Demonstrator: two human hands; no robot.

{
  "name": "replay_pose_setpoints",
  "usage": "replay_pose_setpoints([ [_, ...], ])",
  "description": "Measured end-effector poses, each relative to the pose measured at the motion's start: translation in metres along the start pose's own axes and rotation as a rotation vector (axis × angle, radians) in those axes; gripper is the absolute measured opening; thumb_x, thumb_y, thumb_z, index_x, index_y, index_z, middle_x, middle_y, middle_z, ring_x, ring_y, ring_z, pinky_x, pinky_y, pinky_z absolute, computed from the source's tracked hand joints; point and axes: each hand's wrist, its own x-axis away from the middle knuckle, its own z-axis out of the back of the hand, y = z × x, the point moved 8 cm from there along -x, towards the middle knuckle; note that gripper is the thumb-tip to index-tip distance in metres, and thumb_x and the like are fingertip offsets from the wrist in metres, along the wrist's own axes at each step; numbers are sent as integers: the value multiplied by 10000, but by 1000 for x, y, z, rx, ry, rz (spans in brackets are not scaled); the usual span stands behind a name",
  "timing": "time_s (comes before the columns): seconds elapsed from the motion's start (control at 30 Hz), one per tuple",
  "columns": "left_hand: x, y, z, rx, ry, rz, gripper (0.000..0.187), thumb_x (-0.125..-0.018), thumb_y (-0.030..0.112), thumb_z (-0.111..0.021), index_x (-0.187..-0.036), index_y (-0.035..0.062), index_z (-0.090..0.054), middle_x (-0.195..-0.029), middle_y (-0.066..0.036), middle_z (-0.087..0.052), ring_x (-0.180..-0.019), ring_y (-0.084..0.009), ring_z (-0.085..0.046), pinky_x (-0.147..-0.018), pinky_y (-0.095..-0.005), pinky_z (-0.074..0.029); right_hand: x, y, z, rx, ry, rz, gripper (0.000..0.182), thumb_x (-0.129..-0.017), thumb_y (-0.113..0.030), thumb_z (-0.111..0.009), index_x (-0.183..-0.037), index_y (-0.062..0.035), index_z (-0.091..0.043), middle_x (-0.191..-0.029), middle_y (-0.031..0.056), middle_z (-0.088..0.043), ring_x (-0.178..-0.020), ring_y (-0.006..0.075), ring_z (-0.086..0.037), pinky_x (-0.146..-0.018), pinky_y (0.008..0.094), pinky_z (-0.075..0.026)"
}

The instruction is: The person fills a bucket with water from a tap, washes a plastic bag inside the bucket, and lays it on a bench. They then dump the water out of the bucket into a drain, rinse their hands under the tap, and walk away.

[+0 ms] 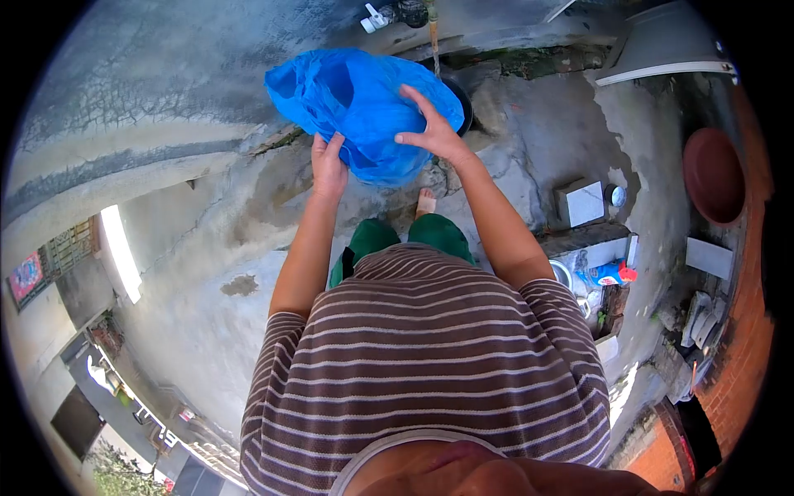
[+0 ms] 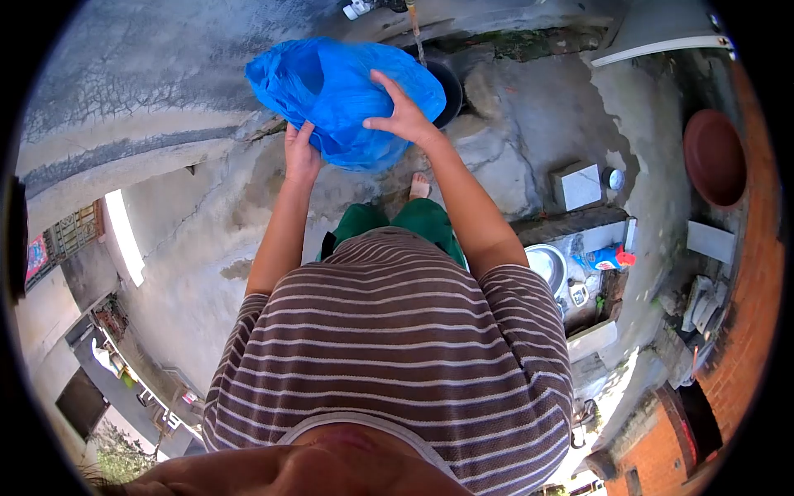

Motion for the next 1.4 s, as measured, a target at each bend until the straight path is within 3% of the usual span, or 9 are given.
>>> replay_pose_setpoints([
  [0.13,-11,-20,-11,-113,-69,36,282,-851,67,-598,-1130,64,-555,-1083,-31,-610,-1002,-135,-548,-882,-289,-413,-35,-13,-5,-179,-7,12,957,-637,-275,-811,-1414,-113,-276,-1397,139,-374,-1325,259,-296,-1090,380,-197],
  [0.27,-31,-46,-6,-319,-119,79,236,-846,35,-584,-1079,71,-585,-1040,-13,-618,-945,-116,-551,-844,-268,-416,-67,-11,-25,-4,5,-67,859,-692,-205,-783,-1391,-71,-303,-1060,112,-579,-1031,208,-544,-919,335,-409],
  [0.3,-38,-51,0,-262,-111,100,249,-838,22,-582,-1082,70,-583,-1038,-12,-620,-945,-118,-553,-843,-270,-418,-73,1,-25,10,39,-62,678,-759,-148,-721,-1324,-19,-369,-852,59,-581,-767,143,-573,-736,285,-470],
  [0.47,-64,-52,32,-7,-33,125,277,-842,36,-570,-1117,74,-575,-1142,-41,-591,-1031,-164,-550,-903,-314,-417,-67,65,17,-513,384,-297,254,-859,-101,-558,-1097,-18,-536,-703,3,-520,-554,85,-468,-627,274,-478],
  [0.77,-68,-59,117,-132,24,130,253,-876,101,-565,-1127,64,-568,-1148,-46,-580,-1060,-172,-531,-938,-324,-383,-17,102,51,-588,663,-331,308,-896,-283,-561,-1102,-53,-557,-598,-35,-352,-509,88,-389,-568,270,-443],
  [1.07,-73,-50,115,-282,-75,86,261,-775,-80,-443,-991,49,-511,-1108,-97,-566,-1052,-182,-493,-957,-307,-330,7,131,44,-558,767,-406,314,-900,-272,-556,-1122,-51,-552,-601,-29,-362,-529,99,-392,-578,273,-432],
  [1.13,-77,-53,112,-313,-99,99,179,-801,-63,-439,-919,59,-495,-1090,-76,-579,-1004,-138,-493,-883,-257,-354,7,135,44,-558,787,-423,311,-899,-269,-557,-1121,-50,-552,-608,-26,-367,-536,102,-396,-582,272,-431],
  [1.27,-89,-56,93,-304,-138,91,191,-802,-44,-467,-969,35,-515,-1100,-85,-564,-1041,-177,-489,-947,-305,-335,3,149,54,-590,839,-481,315,-908,-272,-542,-1127,-46,-533,-640,-12,-369,-574,122,-405,-604,313,-435],
  [1.4,-97,-70,69,-318,-120,209,232,-907,169,-501,-1073,12,-539,-1074,-70,-571,-1001,-147,-508,-902,-282,-370,-2,169,76,-668,885,-520,308,-900,-298,-556,-1089,-56,-530,-665,3,-396,-588,142,-429,-577,331,-436],
])
